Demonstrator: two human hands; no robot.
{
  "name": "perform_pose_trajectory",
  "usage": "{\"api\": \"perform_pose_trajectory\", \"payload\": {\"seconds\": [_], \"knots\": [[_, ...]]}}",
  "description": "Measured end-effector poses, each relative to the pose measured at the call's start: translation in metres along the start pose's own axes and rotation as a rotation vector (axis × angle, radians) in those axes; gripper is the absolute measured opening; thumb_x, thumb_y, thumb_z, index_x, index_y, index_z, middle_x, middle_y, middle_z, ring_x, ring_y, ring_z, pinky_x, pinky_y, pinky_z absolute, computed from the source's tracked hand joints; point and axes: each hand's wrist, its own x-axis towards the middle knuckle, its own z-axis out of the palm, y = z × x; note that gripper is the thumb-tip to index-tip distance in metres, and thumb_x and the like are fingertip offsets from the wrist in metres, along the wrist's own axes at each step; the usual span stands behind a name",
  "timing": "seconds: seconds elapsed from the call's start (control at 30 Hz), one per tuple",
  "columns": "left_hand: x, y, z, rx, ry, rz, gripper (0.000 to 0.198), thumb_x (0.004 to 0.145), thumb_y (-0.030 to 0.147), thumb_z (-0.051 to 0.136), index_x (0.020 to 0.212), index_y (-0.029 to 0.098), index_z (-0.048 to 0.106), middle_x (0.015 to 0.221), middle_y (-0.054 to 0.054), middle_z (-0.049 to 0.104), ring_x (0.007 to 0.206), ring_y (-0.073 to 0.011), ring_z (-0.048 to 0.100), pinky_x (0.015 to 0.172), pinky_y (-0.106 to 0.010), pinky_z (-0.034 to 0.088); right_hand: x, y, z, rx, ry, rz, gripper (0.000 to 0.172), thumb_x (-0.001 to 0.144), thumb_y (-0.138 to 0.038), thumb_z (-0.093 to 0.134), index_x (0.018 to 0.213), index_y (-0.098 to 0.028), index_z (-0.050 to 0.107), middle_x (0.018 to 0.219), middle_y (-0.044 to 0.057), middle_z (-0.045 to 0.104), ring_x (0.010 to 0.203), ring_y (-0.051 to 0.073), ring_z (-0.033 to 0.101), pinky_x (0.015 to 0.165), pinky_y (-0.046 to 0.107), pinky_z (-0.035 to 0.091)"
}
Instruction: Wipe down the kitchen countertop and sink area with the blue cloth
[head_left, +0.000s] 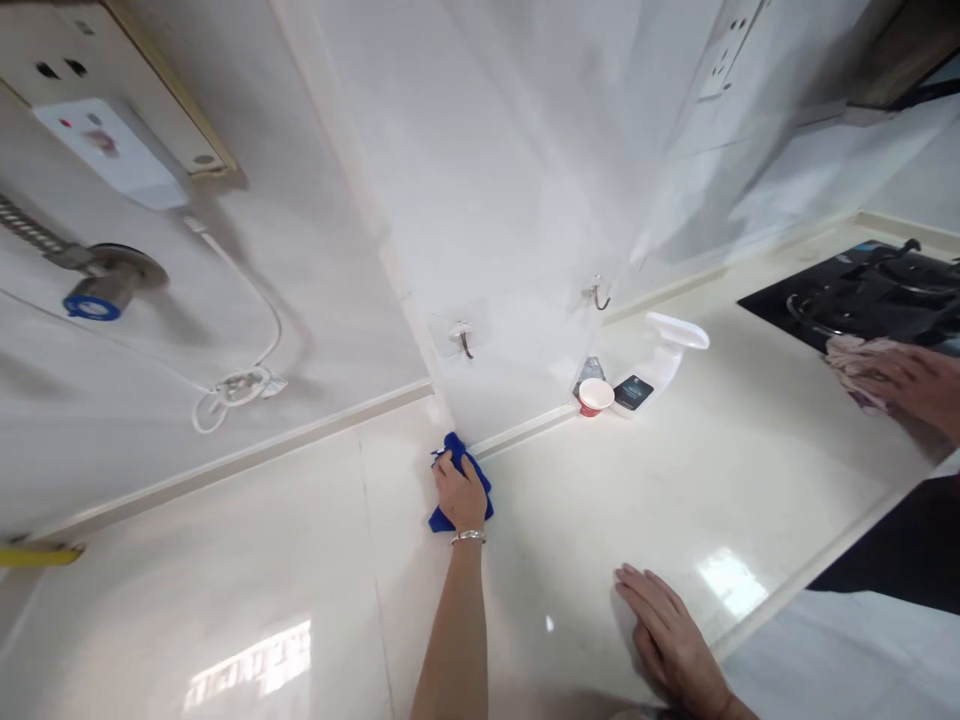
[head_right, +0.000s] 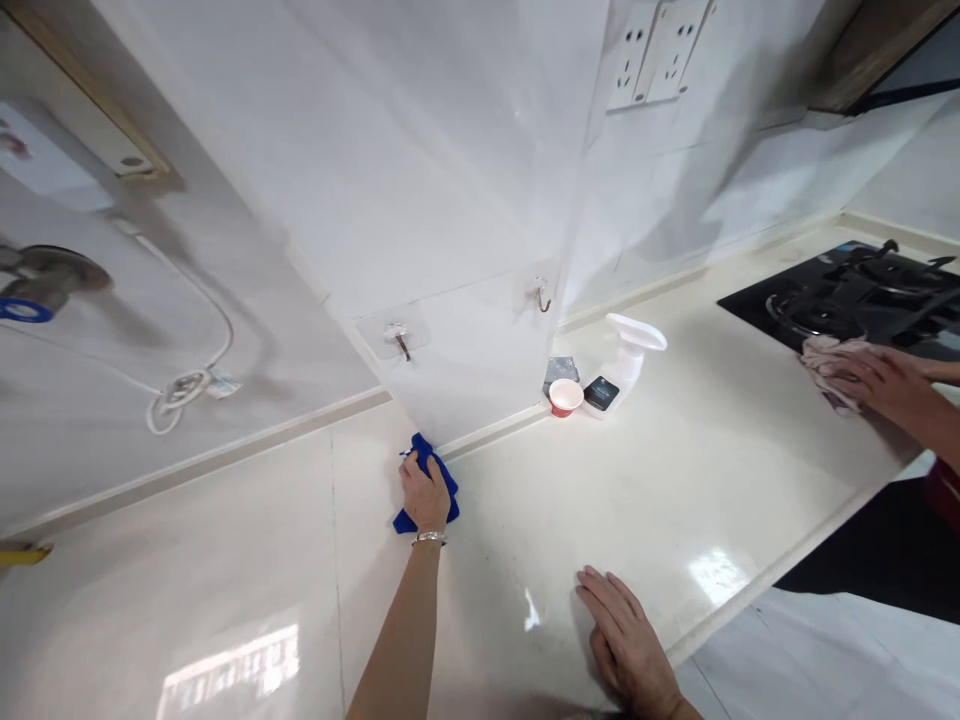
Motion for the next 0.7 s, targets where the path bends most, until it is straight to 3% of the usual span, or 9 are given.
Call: {"api": "perform_pose_trajectory", "payload": {"seconds": [0.33,0.6,0.7], "knots": [[0.009,0.016,0.013,-0.042,0.011,-0.159,0.041,0.102,0.033,0.032,0.135,0.011,0.041,0.137,-0.024,0.051,0.129,-0.0288,0.054,0.104,-0.045,0.05,0.002,-0.004,-0.005,0.012,-0.032,0.037,0.065,0.088,-0.003,0.043,0.151,-0.019,0.047,0.144,0.011,0.062,0.143,0.025,0.05,0.117,0.051,0.047],[0.019,0.02,0.013,0.099,0.035,-0.234,0.044,0.103,0.034,0.024,0.137,0.011,0.041,0.131,-0.024,0.058,0.111,-0.0271,0.066,0.086,-0.042,0.056,0.005,-0.005,-0.001,0.02,0.008,0.031,0.066,0.087,-0.003,0.043,0.15,-0.02,0.048,0.147,0.01,0.06,0.144,0.024,0.049,0.117,0.052,0.047],[0.03,0.017,0.006,0.208,-0.001,-0.189,0.04,0.103,0.034,0.032,0.134,0.013,0.047,0.118,-0.016,0.065,0.096,-0.022,0.068,0.08,-0.039,0.057,0.009,-0.006,0.0,0.009,0.036,0.026,0.065,0.086,-0.002,0.043,0.148,-0.02,0.051,0.145,0.01,0.061,0.144,0.023,0.049,0.117,0.05,0.048]]}}
